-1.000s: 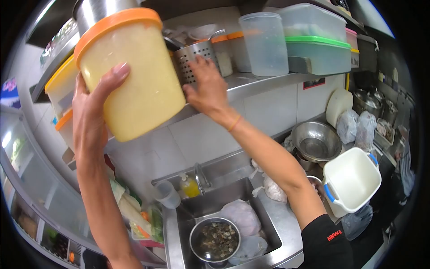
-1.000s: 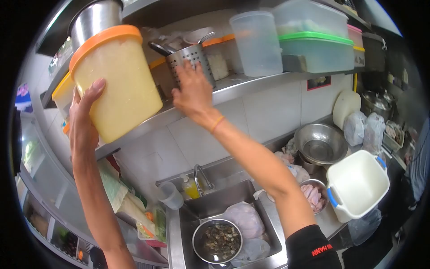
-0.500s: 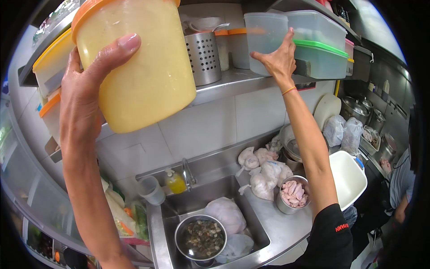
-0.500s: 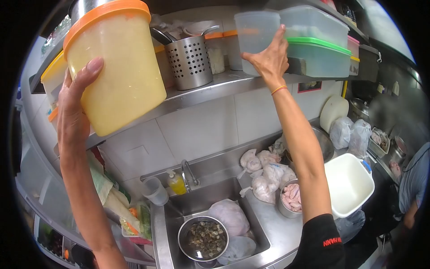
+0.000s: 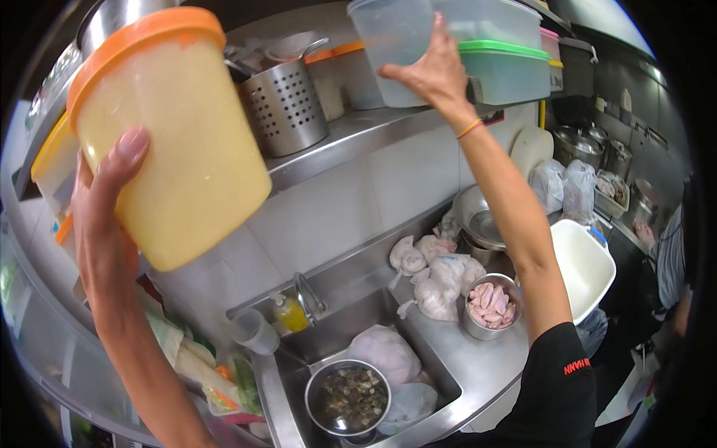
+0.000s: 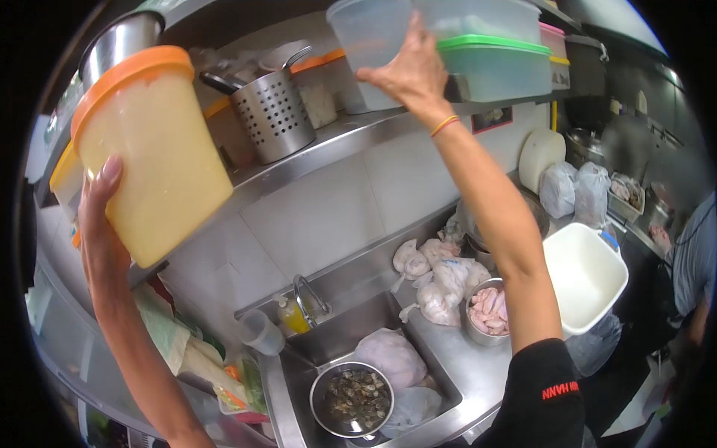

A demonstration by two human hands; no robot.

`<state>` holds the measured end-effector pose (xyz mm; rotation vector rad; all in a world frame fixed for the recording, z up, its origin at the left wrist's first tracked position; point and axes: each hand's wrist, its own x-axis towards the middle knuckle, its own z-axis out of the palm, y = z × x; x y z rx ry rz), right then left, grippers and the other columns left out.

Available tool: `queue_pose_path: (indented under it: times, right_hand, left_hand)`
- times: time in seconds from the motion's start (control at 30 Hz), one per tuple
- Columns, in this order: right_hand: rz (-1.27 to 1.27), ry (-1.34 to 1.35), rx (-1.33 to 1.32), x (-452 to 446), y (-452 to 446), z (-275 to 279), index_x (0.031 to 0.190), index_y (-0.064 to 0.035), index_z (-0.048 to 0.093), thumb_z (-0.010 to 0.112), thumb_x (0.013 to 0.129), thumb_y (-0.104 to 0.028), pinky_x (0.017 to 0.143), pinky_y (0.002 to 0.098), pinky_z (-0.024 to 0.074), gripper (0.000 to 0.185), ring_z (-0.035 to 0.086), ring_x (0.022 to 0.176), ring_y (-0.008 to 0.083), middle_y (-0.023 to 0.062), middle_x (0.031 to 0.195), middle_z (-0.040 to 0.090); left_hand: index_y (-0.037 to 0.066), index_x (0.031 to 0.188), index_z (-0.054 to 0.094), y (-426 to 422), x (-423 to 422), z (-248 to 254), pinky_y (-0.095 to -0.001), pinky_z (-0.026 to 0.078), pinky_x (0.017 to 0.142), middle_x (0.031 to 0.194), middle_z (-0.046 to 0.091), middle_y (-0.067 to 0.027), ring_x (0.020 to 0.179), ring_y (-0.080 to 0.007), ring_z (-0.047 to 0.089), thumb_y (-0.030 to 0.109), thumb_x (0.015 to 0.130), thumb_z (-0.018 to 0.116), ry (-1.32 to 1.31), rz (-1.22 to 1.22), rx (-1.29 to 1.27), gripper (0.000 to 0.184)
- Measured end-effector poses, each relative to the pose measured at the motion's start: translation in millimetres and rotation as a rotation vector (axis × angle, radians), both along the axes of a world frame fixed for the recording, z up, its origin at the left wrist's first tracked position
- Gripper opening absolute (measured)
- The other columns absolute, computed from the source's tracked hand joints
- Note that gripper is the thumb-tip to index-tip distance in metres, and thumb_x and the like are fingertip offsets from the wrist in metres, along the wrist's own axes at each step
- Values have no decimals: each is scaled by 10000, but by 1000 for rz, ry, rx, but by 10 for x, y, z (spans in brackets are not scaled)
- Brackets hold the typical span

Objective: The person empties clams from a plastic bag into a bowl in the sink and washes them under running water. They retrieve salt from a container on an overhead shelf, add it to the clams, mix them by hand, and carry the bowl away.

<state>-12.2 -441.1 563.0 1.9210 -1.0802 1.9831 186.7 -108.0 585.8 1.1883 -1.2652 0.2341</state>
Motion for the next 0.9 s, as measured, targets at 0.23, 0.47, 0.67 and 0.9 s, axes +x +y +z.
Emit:
queue_pose_path:
  times: [0.23, 0.47, 0.67, 0.9]
  right_hand:
    - [-215, -86, -129, 397, -168, -333, 1520, -40, 169, 823, 663, -402, 1099, 622, 271, 1136, 183, 1400, 521, 337, 1486, 234]
    - [651, 30, -52, 1243, 716, -240, 1534, -89, 95, 851, 570, -449, 958, 582, 451, 1278, 402, 1247, 516, 319, 1444, 269]
    - [497, 77, 96, 1562, 649, -103, 1533, -102, 55, 868, 584, -419, 834, 595, 488, 1289, 483, 1117, 522, 325, 1419, 258]
    - [329, 126, -39, 1414, 530, -138, 1324, -186, 404, 845, 587, -309, 820, 579, 472, 868, 499, 1059, 495, 270, 1296, 358]
  left_hand:
    - [-18, 1395, 374, -29, -16, 10, -348, 490, 934, 1231, 521, -198, 1112, -261, 571, 476, 772, 700, -25, 46, 57, 859]
    - [-17, 1389, 370, -244, -60, 25, -347, 469, 961, 1217, 524, -171, 1117, -252, 564, 422, 776, 729, -16, 3, 27, 835]
    - [-35, 1360, 391, -347, -123, 93, -336, 475, 955, 1204, 534, -167, 1109, -234, 573, 401, 805, 715, -58, 1, 18, 777]
    - [-54, 1391, 354, -403, -66, 185, -368, 475, 977, 1223, 505, -233, 1133, -299, 565, 463, 742, 738, -46, 62, 9, 915]
